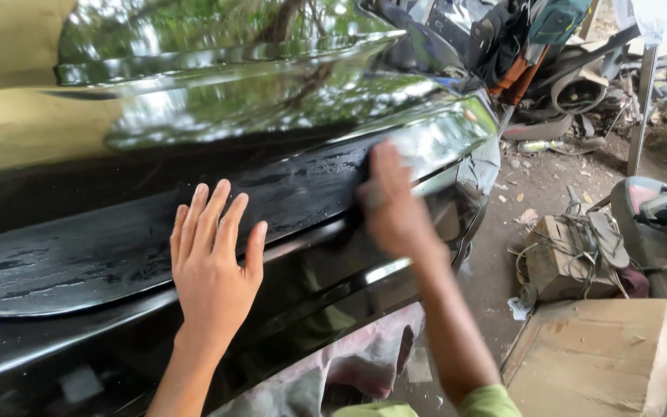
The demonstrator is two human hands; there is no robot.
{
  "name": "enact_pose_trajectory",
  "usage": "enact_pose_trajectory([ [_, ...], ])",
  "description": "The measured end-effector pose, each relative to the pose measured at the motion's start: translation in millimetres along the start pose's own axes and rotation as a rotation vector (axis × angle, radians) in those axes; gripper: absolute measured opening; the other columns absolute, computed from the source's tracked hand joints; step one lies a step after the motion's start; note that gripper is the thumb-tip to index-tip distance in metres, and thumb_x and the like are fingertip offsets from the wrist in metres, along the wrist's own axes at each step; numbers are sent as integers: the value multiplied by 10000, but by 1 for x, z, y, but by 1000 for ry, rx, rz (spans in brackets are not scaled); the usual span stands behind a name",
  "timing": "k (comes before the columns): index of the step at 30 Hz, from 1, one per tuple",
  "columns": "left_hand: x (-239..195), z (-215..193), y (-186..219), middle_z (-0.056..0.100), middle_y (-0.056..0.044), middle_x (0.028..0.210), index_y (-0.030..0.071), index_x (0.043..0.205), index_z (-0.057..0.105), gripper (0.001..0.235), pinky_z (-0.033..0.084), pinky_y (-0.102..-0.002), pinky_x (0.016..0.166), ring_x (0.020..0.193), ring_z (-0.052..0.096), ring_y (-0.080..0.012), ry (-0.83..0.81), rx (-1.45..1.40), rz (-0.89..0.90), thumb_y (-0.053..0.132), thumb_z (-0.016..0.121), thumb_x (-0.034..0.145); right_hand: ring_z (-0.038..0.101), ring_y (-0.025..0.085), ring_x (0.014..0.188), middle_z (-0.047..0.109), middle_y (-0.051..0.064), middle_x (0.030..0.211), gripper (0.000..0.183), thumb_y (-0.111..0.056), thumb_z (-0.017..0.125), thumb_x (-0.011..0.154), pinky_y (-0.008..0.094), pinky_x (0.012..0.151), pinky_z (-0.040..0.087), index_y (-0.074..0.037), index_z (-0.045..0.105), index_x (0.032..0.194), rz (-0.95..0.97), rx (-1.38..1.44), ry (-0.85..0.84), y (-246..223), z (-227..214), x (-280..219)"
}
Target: The person sands the side of a black car using a sanding block, then wipes the surface with a cloth. The person dips the sanding block into a bucket of water and continues sanding and wiping the car's side panel.
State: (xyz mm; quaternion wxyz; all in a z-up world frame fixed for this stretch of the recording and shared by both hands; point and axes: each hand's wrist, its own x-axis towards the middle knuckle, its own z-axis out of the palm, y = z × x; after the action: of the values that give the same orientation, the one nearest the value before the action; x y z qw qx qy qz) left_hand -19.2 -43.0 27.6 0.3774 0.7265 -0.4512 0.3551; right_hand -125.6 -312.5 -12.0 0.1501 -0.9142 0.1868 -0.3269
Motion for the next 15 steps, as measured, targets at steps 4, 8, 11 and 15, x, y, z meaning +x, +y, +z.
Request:
enact_pose_trajectory([
  [4, -2, -9, -1, 617, -148, 1445, 23, 1308, 669, 377, 389, -522, 1203, 1407, 541, -346, -2, 116, 5, 212, 733, 989, 235, 369, 1579, 288, 230, 1664, 694, -143, 616, 953, 586, 1273, 127, -18, 334, 1575, -481, 24, -35, -75, 10, -15],
  [8, -34, -51, -10, 612, -118, 1465, 23, 1322, 661, 358, 389, -510, 1241, 1438, 544, -325, 31, 129, -71, 200, 718, 1016, 354, 305, 1544, 435, 161, 1617, 633, -146, 636, 953, 571, 1267, 203, -81, 433, 1549, -427, -65, -22, 3, -17, -9],
  [11, -51, -64, -23, 606, -109, 1492, 24, 1341, 652, 339, 388, -499, 1272, 1467, 537, -322, 61, 161, -132, 189, 704, 1049, 337, 338, 1554, 420, 211, 1644, 684, -58, 583, 946, 586, 1252, 176, -24, 380, 1598, -199, -212, 29, 77, -12, 2],
  [15, -38, -42, -3, 589, -139, 1500, 20, 1345, 654, 378, 361, -518, 1263, 1467, 507, -345, 26, 181, -106, 229, 694, 1033, 266, 365, 1580, 334, 220, 1673, 632, -160, 583, 1038, 536, 1280, 202, -44, 338, 1608, -147, 54, 73, -8, -1, 0],
])
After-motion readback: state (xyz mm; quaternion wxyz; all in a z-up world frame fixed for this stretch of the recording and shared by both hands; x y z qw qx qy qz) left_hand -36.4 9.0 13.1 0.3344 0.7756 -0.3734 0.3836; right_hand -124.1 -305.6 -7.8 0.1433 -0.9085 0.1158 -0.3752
